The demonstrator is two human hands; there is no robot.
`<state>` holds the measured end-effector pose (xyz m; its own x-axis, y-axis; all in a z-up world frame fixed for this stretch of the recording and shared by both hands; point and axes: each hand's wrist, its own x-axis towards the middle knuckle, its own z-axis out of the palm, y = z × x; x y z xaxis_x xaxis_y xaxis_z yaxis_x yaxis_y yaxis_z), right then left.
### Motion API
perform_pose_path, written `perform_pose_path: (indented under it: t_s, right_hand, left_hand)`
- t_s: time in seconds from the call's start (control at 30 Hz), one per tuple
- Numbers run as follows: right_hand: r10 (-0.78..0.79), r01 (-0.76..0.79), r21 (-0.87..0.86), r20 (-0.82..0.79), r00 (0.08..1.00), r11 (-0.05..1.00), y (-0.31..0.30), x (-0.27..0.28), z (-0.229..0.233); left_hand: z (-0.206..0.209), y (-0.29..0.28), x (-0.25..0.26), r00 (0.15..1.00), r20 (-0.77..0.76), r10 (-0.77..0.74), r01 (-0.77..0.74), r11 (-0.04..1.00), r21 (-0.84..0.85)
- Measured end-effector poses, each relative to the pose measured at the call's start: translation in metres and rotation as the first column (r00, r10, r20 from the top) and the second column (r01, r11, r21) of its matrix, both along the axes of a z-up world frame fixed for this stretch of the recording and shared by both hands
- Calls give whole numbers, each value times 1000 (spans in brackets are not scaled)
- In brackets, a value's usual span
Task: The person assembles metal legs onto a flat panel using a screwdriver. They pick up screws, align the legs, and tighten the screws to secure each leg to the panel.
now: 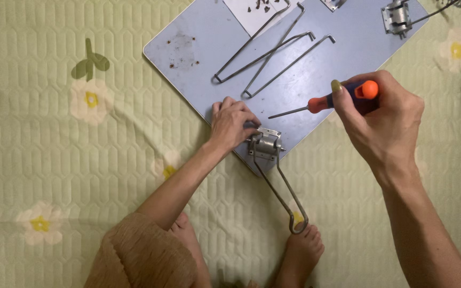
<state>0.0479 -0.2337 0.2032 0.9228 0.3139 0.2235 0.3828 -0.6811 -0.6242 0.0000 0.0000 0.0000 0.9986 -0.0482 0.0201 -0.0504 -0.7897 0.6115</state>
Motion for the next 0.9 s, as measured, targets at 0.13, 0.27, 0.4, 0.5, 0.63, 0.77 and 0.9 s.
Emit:
perform_pose_path:
  t_s: [0.13,0.27,0.4,0.5,0.63,0.77,0.9]
  right_hand:
    - [-39,39,-30,3,999,999,-6,3,2]
    - [-22,24,57,-26,999,998,-7,3,5]
    - [-93,97,66,-62,994,993,-10,5,4]
    - [-102,103,16,-47,994,995,-17,6,-2]
    - [-95,95,-10,-6,995,995,-27,8,-9]
    - [-129,127,-44,-38,991,991,-33,6,-12]
    - [-112,111,-21,-11,994,994,-33,6,-13]
  left_hand:
    - [-5,-1,-1,999,47,9,-8,1000,-23]
    - [-6,-1,0,999,36,5,-3,999,-39]
    - [-5,0,1,1000,22,-8,9,999,-45]
    - [-4,1,2,999,-20,-33,31,998,-51]
    - [-4,1,5,998,-28,-64,63,997,-43]
    - [-2,-1,4,997,-19,-72,72,997,-38]
    - [-1,-4,5,996,-77,-52,50,999,-21]
